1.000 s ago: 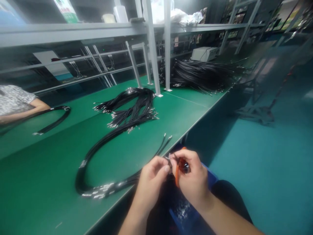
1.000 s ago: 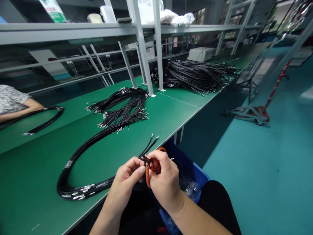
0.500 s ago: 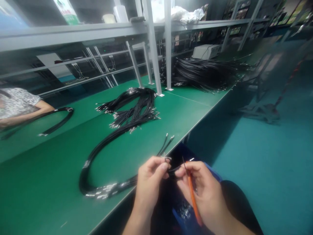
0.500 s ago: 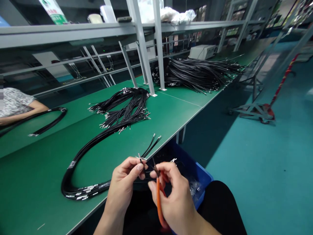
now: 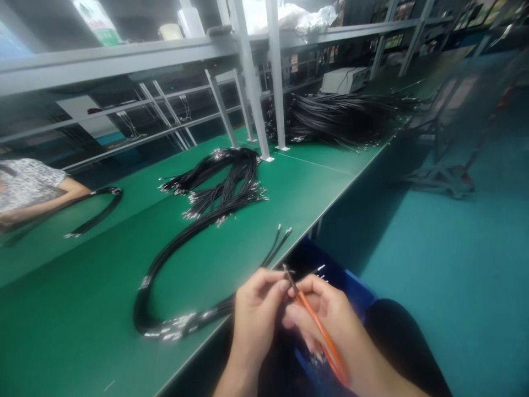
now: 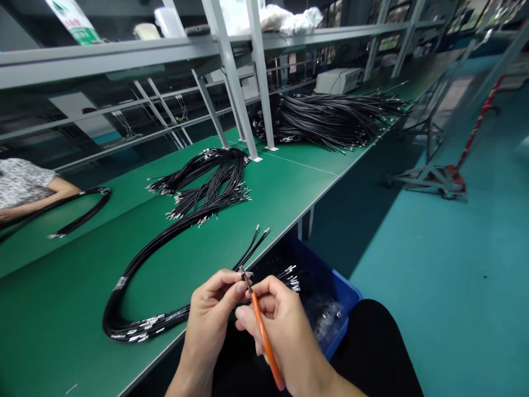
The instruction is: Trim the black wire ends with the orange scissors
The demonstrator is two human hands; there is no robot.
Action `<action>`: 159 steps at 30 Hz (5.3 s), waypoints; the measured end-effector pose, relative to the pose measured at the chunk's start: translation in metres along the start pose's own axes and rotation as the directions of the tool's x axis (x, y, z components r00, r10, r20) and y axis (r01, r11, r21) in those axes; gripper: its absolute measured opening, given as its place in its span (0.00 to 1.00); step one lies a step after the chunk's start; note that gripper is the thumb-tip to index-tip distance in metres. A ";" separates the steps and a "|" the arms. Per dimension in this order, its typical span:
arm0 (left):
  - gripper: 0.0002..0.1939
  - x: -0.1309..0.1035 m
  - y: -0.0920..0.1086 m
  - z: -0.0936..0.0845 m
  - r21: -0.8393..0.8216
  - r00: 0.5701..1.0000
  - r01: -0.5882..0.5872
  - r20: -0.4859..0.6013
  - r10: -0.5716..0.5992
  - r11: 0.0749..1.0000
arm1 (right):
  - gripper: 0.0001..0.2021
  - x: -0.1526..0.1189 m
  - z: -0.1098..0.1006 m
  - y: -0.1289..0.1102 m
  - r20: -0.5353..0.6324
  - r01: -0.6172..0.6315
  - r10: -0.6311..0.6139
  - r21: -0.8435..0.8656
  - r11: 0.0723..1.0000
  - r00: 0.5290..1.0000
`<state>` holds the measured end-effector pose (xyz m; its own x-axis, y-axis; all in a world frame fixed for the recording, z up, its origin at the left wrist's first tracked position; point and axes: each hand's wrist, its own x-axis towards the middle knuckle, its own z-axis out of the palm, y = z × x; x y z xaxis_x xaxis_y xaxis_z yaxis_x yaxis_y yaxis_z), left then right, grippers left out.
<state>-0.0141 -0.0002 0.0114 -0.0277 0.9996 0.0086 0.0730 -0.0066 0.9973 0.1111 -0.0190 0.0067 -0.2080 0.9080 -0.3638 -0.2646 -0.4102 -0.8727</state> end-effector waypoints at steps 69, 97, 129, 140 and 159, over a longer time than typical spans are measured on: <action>0.05 0.067 -0.024 -0.025 0.858 0.995 0.094 -0.095 -0.023 0.504 | 0.11 0.028 -0.027 -0.003 0.033 0.400 -0.668 -0.823 0.404 0.743; 0.07 -0.005 0.019 0.013 0.286 0.979 -0.194 0.116 0.167 0.938 | 0.17 0.008 -0.012 -0.020 -0.253 0.425 -0.368 0.231 0.875 0.895; 0.07 0.000 0.018 0.006 -0.196 0.987 -0.011 0.153 0.042 0.980 | 0.18 0.007 0.008 -0.017 -0.118 0.260 -0.232 0.450 0.854 0.966; 0.04 -0.002 0.011 0.008 -0.445 0.984 0.113 0.174 -0.038 0.888 | 0.12 0.004 0.008 -0.014 -0.072 0.215 -0.206 0.484 0.848 0.976; 0.07 -0.006 0.016 -0.006 0.452 0.899 -0.368 -0.052 0.435 0.813 | 0.12 0.010 0.008 -0.020 -0.103 0.210 -0.184 0.535 0.818 0.978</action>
<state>-0.0184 -0.0061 0.0280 -0.0446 0.8941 0.4456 0.5201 -0.3600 0.7745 0.1067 -0.0021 0.0232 -0.0580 0.9719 -0.2283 -0.7642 -0.1903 -0.6162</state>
